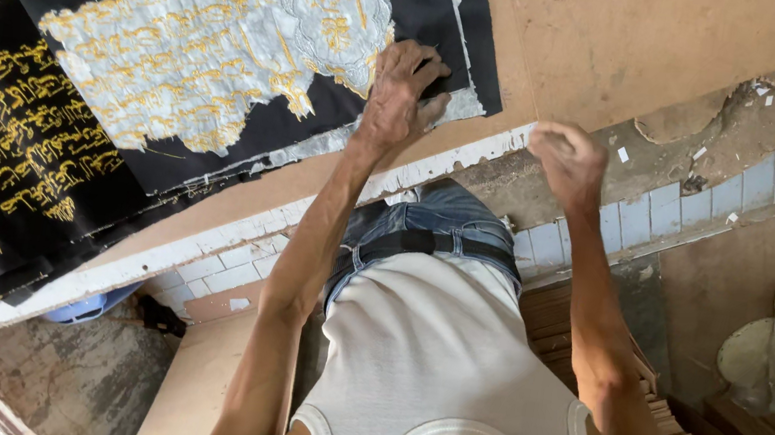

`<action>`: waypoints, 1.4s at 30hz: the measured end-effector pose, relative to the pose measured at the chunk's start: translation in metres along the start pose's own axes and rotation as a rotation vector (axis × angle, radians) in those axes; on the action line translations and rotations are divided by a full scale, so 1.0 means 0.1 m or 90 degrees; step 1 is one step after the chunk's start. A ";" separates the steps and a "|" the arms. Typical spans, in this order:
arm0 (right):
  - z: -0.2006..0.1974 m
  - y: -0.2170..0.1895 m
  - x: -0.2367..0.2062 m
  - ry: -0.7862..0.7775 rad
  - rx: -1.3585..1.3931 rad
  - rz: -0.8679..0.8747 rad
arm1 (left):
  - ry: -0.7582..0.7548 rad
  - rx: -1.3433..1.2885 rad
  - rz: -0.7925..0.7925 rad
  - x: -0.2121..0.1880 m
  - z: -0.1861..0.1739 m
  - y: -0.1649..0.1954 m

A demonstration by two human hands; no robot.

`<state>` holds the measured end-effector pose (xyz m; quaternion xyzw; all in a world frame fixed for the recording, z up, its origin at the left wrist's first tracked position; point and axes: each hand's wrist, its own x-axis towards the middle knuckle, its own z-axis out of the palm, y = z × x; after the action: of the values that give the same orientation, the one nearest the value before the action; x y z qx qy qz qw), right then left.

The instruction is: The person peels white backing paper off black fabric panels embroidered with gold calligraphy, pulling the paper away section by section while holding the fabric flat with the other hand, and works progressively across the panels on the table.

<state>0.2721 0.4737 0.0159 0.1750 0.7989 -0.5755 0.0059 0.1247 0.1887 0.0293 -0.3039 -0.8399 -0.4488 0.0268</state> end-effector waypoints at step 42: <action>1.19 -0.84 0.86 -0.142 0.250 0.043 | 0.709 -0.405 -0.363 -0.79 -1.81 -0.95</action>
<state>0.1441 0.3648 0.0348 0.1348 0.6597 -0.7351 0.0794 0.0967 -0.0279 0.0416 0.2103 -0.5762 -0.7512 0.2438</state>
